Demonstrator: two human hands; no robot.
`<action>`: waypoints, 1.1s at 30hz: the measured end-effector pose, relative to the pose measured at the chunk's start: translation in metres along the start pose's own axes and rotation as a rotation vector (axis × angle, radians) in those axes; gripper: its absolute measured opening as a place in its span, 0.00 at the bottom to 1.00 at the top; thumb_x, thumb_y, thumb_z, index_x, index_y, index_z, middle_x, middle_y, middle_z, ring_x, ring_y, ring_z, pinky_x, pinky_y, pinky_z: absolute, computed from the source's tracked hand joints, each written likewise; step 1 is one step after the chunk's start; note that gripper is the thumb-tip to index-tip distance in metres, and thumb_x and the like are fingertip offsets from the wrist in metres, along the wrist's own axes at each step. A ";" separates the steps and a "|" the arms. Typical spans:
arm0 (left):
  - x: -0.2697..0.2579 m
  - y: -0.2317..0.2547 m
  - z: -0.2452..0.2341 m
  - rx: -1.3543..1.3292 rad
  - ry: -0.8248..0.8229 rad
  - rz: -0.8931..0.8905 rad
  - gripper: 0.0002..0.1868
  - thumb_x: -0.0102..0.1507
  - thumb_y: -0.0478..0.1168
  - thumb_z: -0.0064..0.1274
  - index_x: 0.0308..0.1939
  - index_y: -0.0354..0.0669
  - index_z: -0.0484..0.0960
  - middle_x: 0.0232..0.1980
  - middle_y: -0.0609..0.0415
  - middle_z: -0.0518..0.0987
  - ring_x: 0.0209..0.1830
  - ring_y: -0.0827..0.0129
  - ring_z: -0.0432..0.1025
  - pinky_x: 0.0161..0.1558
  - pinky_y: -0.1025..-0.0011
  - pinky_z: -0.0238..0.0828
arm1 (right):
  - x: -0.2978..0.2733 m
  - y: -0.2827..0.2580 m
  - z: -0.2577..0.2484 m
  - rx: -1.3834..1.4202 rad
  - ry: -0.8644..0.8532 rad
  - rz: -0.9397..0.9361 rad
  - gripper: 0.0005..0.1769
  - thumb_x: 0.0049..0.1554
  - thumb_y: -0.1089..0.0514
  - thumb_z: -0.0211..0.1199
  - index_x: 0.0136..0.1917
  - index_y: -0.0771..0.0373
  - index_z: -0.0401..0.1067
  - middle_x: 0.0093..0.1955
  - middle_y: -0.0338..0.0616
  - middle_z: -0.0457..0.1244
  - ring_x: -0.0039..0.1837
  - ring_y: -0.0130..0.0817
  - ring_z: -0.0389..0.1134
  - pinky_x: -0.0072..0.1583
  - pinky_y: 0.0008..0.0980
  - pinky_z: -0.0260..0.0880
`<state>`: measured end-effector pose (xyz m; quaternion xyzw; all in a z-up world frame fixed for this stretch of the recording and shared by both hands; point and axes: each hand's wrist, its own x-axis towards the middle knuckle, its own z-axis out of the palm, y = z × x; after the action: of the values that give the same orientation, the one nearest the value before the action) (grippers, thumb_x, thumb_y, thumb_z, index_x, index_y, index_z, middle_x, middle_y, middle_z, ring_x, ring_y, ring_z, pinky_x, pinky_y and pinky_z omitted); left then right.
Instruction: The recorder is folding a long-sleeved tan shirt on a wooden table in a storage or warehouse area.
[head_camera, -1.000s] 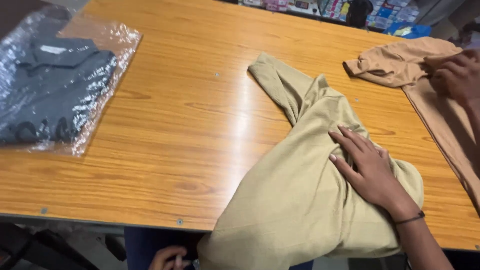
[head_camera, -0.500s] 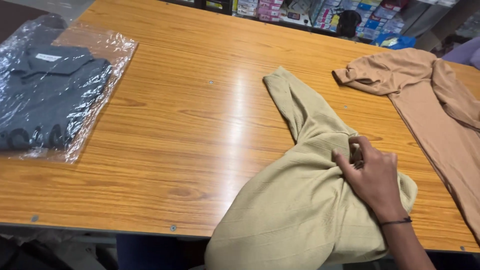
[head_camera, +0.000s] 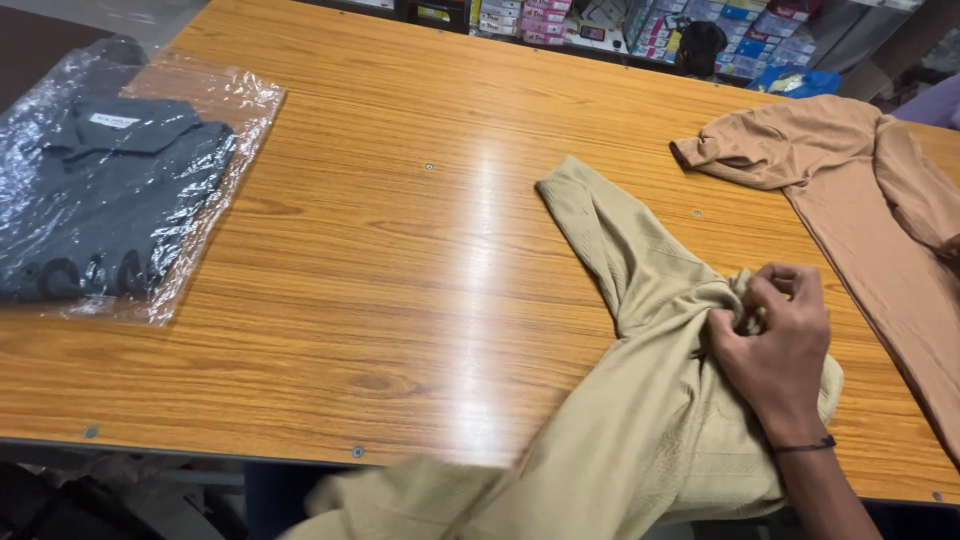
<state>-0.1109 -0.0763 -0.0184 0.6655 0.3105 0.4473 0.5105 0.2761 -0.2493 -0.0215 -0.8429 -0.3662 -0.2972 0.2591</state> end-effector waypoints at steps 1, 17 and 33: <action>0.021 0.003 -0.012 0.010 0.004 0.007 0.25 0.59 0.30 0.50 0.62 0.33 0.75 0.60 0.43 0.79 0.61 0.62 0.73 0.63 0.63 0.72 | 0.000 -0.003 -0.002 0.076 0.028 0.088 0.11 0.52 0.59 0.66 0.47 0.66 0.72 0.57 0.47 0.61 0.51 0.42 0.68 0.49 0.40 0.71; 0.132 -0.054 -0.095 0.221 0.175 0.308 0.36 0.52 0.29 0.44 0.67 0.31 0.68 0.66 0.48 0.71 0.69 0.63 0.67 0.74 0.66 0.62 | -0.002 0.003 0.001 -0.009 -0.167 0.012 0.12 0.63 0.52 0.57 0.54 0.52 0.80 0.59 0.33 0.70 0.68 0.37 0.64 0.69 0.46 0.46; 0.276 -0.082 0.014 1.126 -1.176 0.491 0.41 0.67 0.65 0.32 0.84 0.69 0.42 0.85 0.53 0.32 0.84 0.55 0.28 0.76 0.44 0.27 | 0.012 0.008 0.014 -0.109 -0.420 -0.201 0.33 0.50 0.53 0.56 0.70 0.40 0.72 0.75 0.41 0.63 0.76 0.37 0.58 0.70 0.50 0.43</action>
<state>0.0178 0.1813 -0.0215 0.9929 0.0179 -0.0943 0.0700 0.2936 -0.2394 -0.0250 -0.8581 -0.4777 -0.1590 0.1005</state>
